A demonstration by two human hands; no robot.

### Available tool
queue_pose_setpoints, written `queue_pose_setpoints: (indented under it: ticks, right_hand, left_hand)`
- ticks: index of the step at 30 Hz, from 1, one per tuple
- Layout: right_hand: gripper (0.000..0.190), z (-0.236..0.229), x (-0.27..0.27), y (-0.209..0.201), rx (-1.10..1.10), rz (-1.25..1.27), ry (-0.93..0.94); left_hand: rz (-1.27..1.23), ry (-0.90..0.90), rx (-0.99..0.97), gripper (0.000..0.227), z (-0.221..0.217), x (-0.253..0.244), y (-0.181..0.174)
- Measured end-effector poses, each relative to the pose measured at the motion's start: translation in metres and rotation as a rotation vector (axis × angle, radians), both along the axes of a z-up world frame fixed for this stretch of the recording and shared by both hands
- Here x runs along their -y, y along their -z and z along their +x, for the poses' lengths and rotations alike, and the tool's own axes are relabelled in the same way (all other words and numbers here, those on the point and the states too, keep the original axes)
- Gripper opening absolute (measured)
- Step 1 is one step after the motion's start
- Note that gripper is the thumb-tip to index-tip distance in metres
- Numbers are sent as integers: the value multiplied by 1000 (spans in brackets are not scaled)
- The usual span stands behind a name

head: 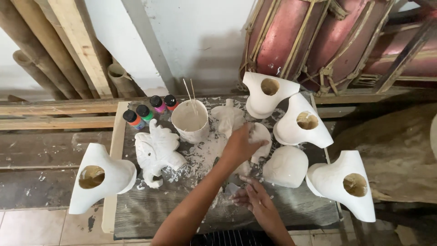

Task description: Cleaning and refining plaster molds using hands and a small brush

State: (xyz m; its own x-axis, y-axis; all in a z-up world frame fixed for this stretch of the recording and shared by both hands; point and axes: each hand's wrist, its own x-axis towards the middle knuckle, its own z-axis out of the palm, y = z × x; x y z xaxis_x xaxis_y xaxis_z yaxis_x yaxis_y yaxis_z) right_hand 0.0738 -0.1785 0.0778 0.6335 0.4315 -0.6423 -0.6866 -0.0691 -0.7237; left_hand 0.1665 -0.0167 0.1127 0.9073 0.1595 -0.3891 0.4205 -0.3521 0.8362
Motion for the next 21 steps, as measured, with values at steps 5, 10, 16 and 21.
queue_pose_setpoints:
  ticks: [5, 10, 16, 21]
  right_hand:
    - [62, -3, 1, 9, 12, -10, 2]
    - [71, -5, 3, 16, 75, -80, -22]
    - [64, -7, 12, 26, 253, -6, -184]
    - [50, -10, 14, 16, 349, -11, -270]
  left_hand:
    - [137, 110, 27, 63, 8, 14, 18]
    - [714, 231, 20, 46, 14, 30, 36]
    - [1071, 139, 260, 38, 9, 35, 45]
    - [1192, 287, 77, 57, 14, 31, 62]
